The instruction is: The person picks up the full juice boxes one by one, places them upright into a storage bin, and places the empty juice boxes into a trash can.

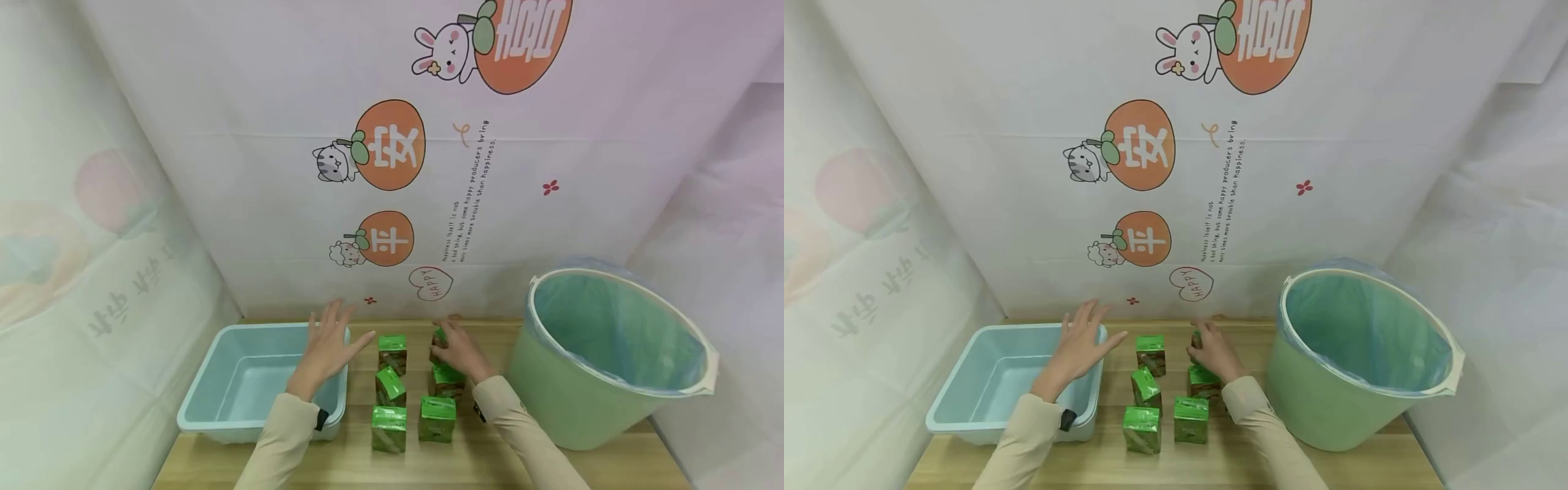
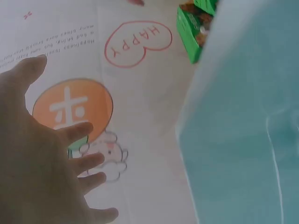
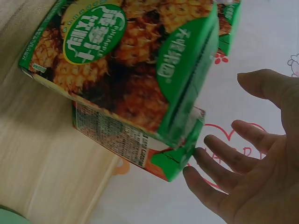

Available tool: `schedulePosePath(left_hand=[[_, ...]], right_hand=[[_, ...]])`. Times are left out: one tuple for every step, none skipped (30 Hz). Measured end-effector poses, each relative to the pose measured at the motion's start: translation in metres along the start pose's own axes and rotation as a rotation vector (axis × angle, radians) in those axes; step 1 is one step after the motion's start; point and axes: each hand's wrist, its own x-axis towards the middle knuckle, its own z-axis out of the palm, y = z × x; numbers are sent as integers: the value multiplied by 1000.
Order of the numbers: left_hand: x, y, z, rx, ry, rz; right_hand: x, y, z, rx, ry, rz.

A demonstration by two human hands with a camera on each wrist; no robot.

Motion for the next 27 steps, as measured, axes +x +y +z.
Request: schedulePosePath(left_hand=[[-2, -3, -2, -3, 11, 2], [-5, -5, -4, -9, 19, 0], [-9, -8, -6, -13, 28, -4], [-12, -11, -10, -12, 32, -12], [-16, -14, -12, -10, 38, -21], [-20, -18, -15, -2, 39, -32], [-25, -22, -18, 8, 38, -43], [-29, -27, -20, 14, 37, -54], [-33, -31, -22, 26, 40, -61], [-37, -36, -24, 40, 41, -68], [-41, -40, -26, 46, 50, -69], [-45, -45, -28, 53, 56, -69], [-49, -49, -30, 53, 63, -72], [-53, -53, -32, 54, 73, -74], [-58, -58, -34, 57, 82, -78], [-63, -62, -36, 64, 94, -78], [-67, -67, -38, 66, 102, -77], [-72, -73, -40, 67, 108, -76], [-76, -79, -42, 65, 116, -73], [-81, -85, -44, 68, 125, -65], [-85, -91, -47, 67, 135, -59], [-90, -97, -49, 58, 145, -52], [-95, -103, -51, 45, 152, -49], [-100, -109, -54, 42, 164, -43], [-104, -115, -56, 47, 178, -41], [-109, -120, -58, 55, 191, -42], [-114, -126, -61, 60, 205, -43]], right_hand=[[1, 1, 1, 0, -3, 5], [2, 1, 2, 1, -5, 6], [3, 2, 3, 0, -4, 7], [4, 3, 4, -1, -3, 6], [5, 4, 4, -3, -1, 1], [6, 5, 5, -8, 2, -1], [6, 7, 6, -13, 5, -1], [7, 9, 6, -20, 9, -2], [8, 11, 6, -30, 15, -7], [8, 13, 7, -38, 22, -8], [9, 15, 7, -43, 30, -8], [9, 17, 8, -49, 37, -7], [10, 19, 8, -56, 39, -8], [11, 21, 9, -62, 39, -10], [12, 23, 10, -63, 39, -11], [12, 24, 10, -63, 38, -9], [12, 26, 11, -66, 38, -6], [12, 28, 12, -70, 37, -2], [13, 29, 12, -72, 40, 1], [13, 31, 13, -74, 47, 3], [13, 32, 13, -73, 52, 5], [13, 33, 13, -77, 57, 8], [13, 34, 13, -81, 61, 9], [13, 35, 13, -82, 65, 8], [13, 36, 13, -83, 69, 11], [13, 37, 12, -86, 75, 12], [14, 37, 12, -82, 79, 18]])
